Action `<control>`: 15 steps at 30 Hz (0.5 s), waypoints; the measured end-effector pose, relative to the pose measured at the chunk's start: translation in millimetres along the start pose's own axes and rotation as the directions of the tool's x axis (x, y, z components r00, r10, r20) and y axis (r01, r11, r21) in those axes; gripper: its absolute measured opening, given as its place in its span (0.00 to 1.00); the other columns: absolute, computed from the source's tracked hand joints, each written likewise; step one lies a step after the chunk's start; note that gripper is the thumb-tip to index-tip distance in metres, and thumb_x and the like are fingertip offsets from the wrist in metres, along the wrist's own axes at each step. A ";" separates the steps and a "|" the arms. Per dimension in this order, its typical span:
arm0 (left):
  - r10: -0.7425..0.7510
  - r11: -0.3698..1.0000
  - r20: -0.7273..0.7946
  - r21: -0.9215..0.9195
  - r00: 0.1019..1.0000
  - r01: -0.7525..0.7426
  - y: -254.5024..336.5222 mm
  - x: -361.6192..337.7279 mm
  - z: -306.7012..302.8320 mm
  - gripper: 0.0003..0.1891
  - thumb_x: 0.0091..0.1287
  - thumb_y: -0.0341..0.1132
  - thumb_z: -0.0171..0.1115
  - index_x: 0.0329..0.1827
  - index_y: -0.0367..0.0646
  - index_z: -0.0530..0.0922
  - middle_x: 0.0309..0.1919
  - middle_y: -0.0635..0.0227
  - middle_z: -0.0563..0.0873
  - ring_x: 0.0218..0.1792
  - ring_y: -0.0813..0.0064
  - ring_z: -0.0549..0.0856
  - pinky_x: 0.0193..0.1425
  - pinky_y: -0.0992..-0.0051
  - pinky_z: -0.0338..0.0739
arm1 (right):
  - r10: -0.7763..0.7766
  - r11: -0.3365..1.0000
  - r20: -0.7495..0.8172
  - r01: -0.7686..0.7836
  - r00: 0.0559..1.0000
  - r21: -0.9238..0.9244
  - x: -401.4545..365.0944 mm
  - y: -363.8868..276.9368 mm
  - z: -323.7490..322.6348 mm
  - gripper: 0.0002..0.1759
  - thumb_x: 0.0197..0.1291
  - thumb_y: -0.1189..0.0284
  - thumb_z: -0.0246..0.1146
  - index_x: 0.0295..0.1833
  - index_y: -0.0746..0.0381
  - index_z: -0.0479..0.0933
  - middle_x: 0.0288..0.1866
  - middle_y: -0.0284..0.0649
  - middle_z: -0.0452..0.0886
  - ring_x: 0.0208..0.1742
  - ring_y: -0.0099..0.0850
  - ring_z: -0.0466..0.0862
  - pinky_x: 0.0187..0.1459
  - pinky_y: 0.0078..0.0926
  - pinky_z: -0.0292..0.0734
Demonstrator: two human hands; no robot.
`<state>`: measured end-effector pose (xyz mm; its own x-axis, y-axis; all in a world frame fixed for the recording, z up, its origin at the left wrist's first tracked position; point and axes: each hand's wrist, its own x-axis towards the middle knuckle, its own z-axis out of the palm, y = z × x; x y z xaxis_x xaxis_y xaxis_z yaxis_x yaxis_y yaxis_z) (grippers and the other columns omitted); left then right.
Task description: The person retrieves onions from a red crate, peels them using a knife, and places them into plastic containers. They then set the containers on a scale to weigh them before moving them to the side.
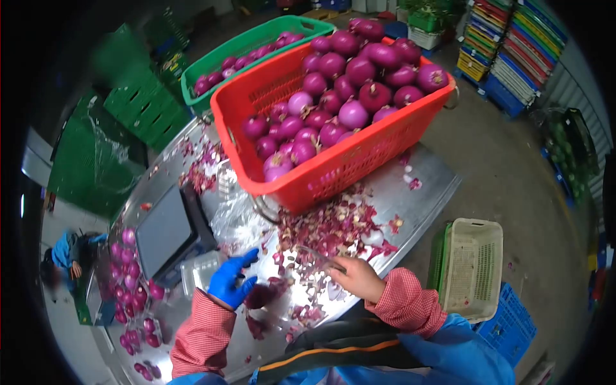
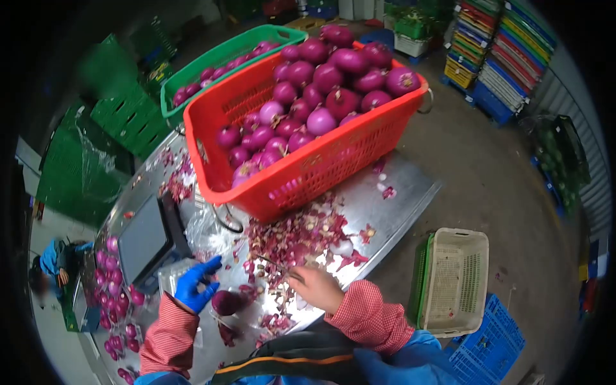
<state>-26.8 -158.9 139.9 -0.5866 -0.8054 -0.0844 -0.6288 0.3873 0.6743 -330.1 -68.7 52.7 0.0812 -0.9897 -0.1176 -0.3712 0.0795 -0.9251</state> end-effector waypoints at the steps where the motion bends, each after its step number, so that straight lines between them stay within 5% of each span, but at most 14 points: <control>1: 0.112 0.993 -0.073 0.033 0.991 -0.110 29.9 23.8 -15.2 0.33 0.58 0.26 0.67 0.70 0.44 0.71 0.54 0.56 0.84 0.53 0.56 0.83 0.57 0.63 0.77 | -0.020 1.000 -0.018 0.020 1.000 -0.019 0.9 4.6 -1.6 0.16 0.67 0.62 0.60 0.49 0.63 0.80 0.33 0.48 0.81 0.36 0.43 0.83 0.39 0.38 0.76; 2: 0.223 0.974 -0.142 0.074 0.965 -0.214 55.9 53.3 -27.0 0.32 0.59 0.24 0.66 0.69 0.43 0.72 0.52 0.58 0.85 0.52 0.57 0.83 0.57 0.65 0.76 | -0.041 0.999 -0.033 0.040 0.999 -0.037 2.7 9.0 -3.6 0.15 0.67 0.64 0.62 0.49 0.64 0.80 0.30 0.46 0.80 0.32 0.37 0.84 0.35 0.34 0.76; 4: 0.547 0.831 -0.179 0.233 0.818 -0.504 93.9 120.5 -42.0 0.31 0.58 0.24 0.66 0.68 0.41 0.73 0.53 0.56 0.84 0.52 0.55 0.83 0.60 0.64 0.75 | 0.068 0.997 0.035 -0.069 0.997 0.026 2.0 3.8 -13.5 0.16 0.68 0.59 0.58 0.49 0.61 0.80 0.37 0.51 0.81 0.41 0.49 0.82 0.42 0.43 0.75; 6: 0.707 0.690 -0.118 0.332 0.697 -0.644 128.9 192.7 -44.7 0.32 0.57 0.26 0.68 0.68 0.42 0.72 0.55 0.53 0.81 0.56 0.52 0.80 0.62 0.61 0.74 | 0.039 0.998 0.025 -0.040 0.999 0.044 1.5 5.8 -25.9 0.16 0.69 0.59 0.58 0.47 0.62 0.78 0.36 0.50 0.81 0.39 0.48 0.83 0.40 0.42 0.74; 12: 0.699 0.667 -0.073 0.424 0.711 -0.613 207.2 384.1 -4.1 0.49 0.50 0.28 0.73 0.78 0.54 0.59 0.70 0.51 0.68 0.66 0.45 0.72 0.70 0.58 0.69 | 0.095 0.992 -0.144 -0.082 0.985 0.093 -3.3 48.1 -53.0 0.18 0.68 0.58 0.59 0.50 0.62 0.79 0.39 0.49 0.84 0.42 0.48 0.84 0.42 0.40 0.77; 15: 0.662 0.491 0.046 0.728 0.748 -0.478 241.5 452.8 20.4 0.55 0.48 0.29 0.75 0.80 0.59 0.53 0.74 0.51 0.63 0.69 0.43 0.69 0.72 0.53 0.69 | 0.114 0.993 -0.240 -0.119 0.964 -0.009 -8.6 53.8 -70.3 0.18 0.67 0.58 0.60 0.51 0.61 0.80 0.39 0.48 0.85 0.43 0.45 0.85 0.43 0.38 0.78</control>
<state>-454.7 -420.9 249.5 -0.8784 -0.3260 0.3494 -0.3997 0.9020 -0.1632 -415.7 -64.2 29.3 -0.1855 -0.9737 -0.1321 -0.3868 0.1959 -0.9011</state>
